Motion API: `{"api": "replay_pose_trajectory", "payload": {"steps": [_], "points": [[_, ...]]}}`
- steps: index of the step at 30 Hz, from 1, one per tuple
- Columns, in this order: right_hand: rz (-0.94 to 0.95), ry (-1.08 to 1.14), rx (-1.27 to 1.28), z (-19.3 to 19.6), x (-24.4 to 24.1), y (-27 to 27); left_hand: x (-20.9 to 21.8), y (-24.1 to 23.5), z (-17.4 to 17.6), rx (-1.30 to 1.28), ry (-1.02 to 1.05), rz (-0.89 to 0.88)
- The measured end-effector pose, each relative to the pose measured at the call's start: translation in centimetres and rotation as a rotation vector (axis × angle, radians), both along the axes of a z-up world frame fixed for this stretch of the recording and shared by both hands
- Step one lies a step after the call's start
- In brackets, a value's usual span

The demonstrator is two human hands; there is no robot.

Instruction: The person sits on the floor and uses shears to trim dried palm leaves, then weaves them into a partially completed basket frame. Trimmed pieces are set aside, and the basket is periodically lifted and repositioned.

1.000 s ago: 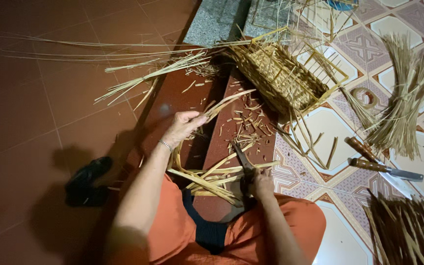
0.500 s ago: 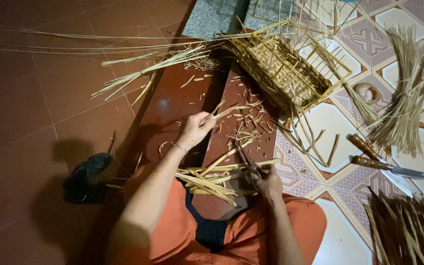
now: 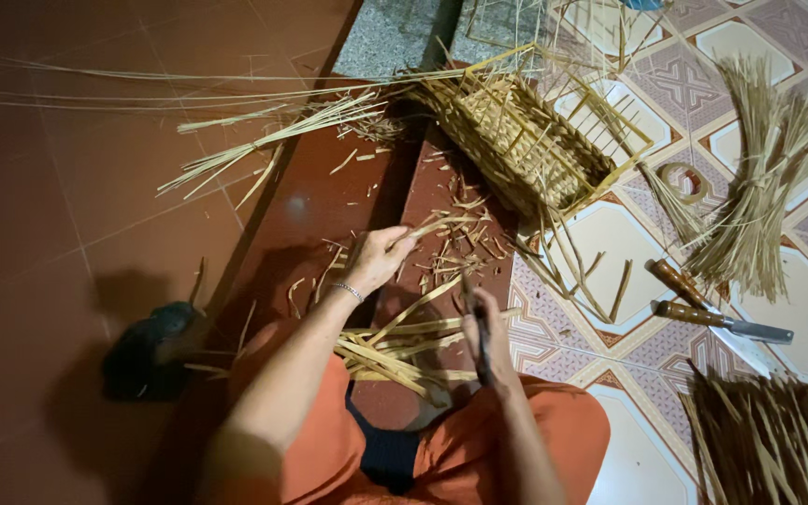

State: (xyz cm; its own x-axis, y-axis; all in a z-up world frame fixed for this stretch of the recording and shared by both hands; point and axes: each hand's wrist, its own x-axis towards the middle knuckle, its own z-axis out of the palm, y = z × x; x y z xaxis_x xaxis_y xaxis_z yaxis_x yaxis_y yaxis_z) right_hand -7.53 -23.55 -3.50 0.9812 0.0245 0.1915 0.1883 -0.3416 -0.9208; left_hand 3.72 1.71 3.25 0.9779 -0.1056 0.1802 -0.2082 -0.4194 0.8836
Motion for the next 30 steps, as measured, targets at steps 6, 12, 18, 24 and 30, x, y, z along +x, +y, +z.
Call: {"api": "replay_pose_trajectory", "payload": {"steps": [6, 12, 18, 24, 30], "points": [[-0.061, -0.066, -0.291, 5.0, 2.7, 3.3, -0.2, -1.3, 0.8, 0.142, 0.034, 0.01], [-0.052, -0.168, -0.284, 4.2, 3.4, 3.3, 0.4, -2.3, -0.5, 0.113, -0.215, -0.074], [-0.076, 0.247, -0.137, 0.4, 3.8, 2.8, 1.1, -3.3, -1.2, 0.195, 0.118, -0.063], [-0.08, 0.133, 0.559, 0.5, 3.3, 0.7, 3.1, -0.2, -0.2, -0.217, 0.038, -0.017], [-0.011, 0.102, 0.602, 2.5, 3.0, 0.2, 2.1, 2.2, 2.1, -0.604, 0.394, -0.039]]}}
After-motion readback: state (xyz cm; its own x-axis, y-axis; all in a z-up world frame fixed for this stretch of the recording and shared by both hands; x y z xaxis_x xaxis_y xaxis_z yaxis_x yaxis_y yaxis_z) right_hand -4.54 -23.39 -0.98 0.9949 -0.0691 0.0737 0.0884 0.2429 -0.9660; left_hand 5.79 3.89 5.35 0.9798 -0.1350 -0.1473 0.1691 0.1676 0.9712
